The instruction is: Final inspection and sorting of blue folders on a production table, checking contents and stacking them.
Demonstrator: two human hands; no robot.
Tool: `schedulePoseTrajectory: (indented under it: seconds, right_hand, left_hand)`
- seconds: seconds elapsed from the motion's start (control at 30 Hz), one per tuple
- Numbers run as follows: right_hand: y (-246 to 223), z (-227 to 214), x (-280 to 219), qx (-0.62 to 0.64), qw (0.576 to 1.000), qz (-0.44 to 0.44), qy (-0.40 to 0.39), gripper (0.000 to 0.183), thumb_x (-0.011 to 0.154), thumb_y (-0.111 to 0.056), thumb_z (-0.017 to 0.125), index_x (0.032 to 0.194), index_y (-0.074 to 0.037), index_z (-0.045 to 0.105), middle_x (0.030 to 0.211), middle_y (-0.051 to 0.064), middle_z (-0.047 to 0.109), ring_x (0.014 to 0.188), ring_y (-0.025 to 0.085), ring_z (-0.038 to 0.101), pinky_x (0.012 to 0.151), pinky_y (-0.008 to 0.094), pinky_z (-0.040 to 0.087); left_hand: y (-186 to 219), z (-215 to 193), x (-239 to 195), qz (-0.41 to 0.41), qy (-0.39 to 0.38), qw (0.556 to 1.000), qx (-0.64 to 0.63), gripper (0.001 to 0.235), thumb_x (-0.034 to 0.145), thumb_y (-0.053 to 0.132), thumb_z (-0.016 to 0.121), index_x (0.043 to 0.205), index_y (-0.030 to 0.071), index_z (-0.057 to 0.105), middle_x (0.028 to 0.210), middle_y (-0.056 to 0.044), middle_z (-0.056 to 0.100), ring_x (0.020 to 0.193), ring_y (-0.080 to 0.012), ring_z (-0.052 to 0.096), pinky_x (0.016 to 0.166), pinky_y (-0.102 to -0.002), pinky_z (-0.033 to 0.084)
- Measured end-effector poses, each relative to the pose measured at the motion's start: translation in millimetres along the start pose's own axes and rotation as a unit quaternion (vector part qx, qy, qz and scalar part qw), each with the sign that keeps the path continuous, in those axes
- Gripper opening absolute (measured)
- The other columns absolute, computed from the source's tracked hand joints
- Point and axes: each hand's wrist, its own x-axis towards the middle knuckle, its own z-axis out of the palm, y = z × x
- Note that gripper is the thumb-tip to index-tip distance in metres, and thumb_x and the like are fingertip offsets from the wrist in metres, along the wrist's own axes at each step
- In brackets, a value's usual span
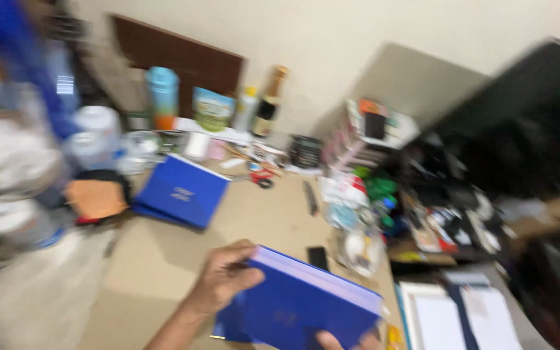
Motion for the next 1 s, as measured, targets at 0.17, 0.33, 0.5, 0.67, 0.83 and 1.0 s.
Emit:
schedulePoseTrajectory:
  seconds: [0.17,0.33,0.5,0.67,0.83,1.0]
  right_hand:
    - [-16,-20,-23,0.025,0.992,0.069,0.107,0.052,0.048,-0.018,0.096,0.095,0.004,0.089,0.082,0.022,0.083,0.074,0.028,0.074,0.069,0.037,0.06]
    - [-102,-3,-23,0.141,0.97,0.195,-0.037,0.062,0.073,-0.024,0.074,0.127,0.008,0.074,0.111,0.033,0.081,0.098,0.041,0.077,0.088,0.052,0.064]
    - [-92,-16,6,0.225,0.935,0.195,-0.192,0.075,0.088,-0.044,0.05,0.139,0.01,0.061,0.133,0.032,0.071,0.119,0.041,0.069,0.101,0.051,0.057]
    - [-115,-6,11,0.22,0.931,0.235,-0.17,0.059,0.099,-0.032,0.046,0.138,0.01,0.061,0.13,0.027,0.071,0.117,0.032,0.066,0.103,0.042,0.053]
    - [-96,1,23,0.154,0.954,0.219,-0.137,0.055,0.103,-0.047,0.05,0.112,0.002,0.072,0.088,0.016,0.073,0.074,0.025,0.067,0.069,0.037,0.058]
    - [-35,-10,52,0.206,0.939,0.234,-0.143,0.044,0.11,-0.036,0.045,0.123,-0.001,0.068,0.107,0.019,0.073,0.087,0.028,0.073,0.069,0.035,0.06]
  left_hand:
    - [-26,-10,-5,-0.057,0.031,0.995,-0.078,0.039,0.088,0.017,0.078,0.115,-0.01,0.075,0.101,-0.007,0.07,0.09,-0.0163,0.065,0.075,-0.029,0.053]
    - [-27,6,-28,-0.375,0.094,0.914,-0.125,0.061,0.076,0.013,0.078,0.133,-0.004,0.067,0.122,-0.023,0.08,0.106,-0.0356,0.077,0.092,-0.048,0.064]
    - [-30,13,-28,-0.405,0.157,0.881,-0.189,0.055,0.082,0.018,0.07,0.132,-0.005,0.066,0.115,-0.028,0.076,0.096,-0.0401,0.073,0.086,-0.051,0.06]
    - [-9,12,-9,-0.429,0.14,0.877,-0.165,0.049,0.084,0.019,0.069,0.128,-0.002,0.068,0.114,-0.026,0.077,0.099,-0.0392,0.073,0.091,-0.051,0.06]
    - [0,16,4,-0.479,0.163,0.857,-0.096,0.053,0.078,0.022,0.074,0.124,-0.004,0.07,0.112,-0.026,0.077,0.094,-0.0344,0.073,0.087,-0.044,0.06]
    - [-4,18,10,-0.454,0.158,0.868,-0.119,0.05,0.085,0.024,0.081,0.12,-0.009,0.065,0.101,-0.028,0.075,0.09,-0.0361,0.076,0.075,-0.053,0.06]
